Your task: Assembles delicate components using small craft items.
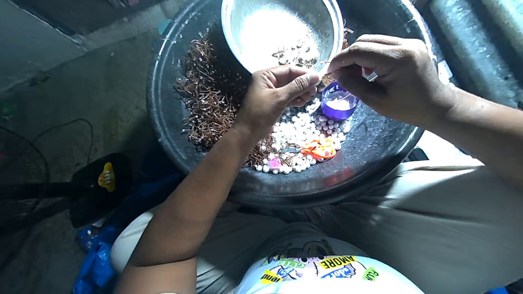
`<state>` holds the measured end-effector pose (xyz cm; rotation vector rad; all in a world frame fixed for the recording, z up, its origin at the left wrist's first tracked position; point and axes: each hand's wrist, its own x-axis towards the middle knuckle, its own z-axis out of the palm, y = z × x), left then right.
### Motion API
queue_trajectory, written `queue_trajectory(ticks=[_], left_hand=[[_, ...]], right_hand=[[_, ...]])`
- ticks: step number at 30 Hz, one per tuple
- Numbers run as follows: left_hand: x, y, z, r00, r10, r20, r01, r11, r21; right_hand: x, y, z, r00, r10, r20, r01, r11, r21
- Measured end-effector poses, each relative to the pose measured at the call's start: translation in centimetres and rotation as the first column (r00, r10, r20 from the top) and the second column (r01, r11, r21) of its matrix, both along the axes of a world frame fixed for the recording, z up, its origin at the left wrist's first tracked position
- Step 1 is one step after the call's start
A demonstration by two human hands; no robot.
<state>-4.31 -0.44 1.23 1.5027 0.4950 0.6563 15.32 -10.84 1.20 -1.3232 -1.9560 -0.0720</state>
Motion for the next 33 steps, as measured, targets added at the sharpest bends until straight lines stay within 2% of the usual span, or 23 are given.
queue_trajectory(ticks=[6, 11, 22, 33], left_hand=[[-0.01, 0.21, -0.18, 1.0, 0.019, 0.004, -0.02, 0.994, 0.105], [-0.01, 0.63, -0.5, 0.995, 0.0, 0.098, -0.021, 0.978, 0.21], [-0.01, 0.43, -0.56, 0.997, 0.028, 0.065, -0.039, 0.985, 0.169], [-0.09, 0.55, -0.61, 0.996, 0.008, 0.088, -0.031, 0.964, 0.265]], right_hand=[[-0.01, 0.05, -0.03, 1.0, 0.004, -0.008, -0.004, 1.0, 0.02], [-0.23, 0.04, 0.07, 1.0, 0.003, -0.025, -0.003, 1.0, 0.018], [-0.39, -0.14, 0.1, 1.0, -0.005, 0.022, 0.005, 1.0, 0.004], [-0.32, -0.18, 0.09, 1.0, -0.006, 0.024, 0.006, 1.0, 0.017]])
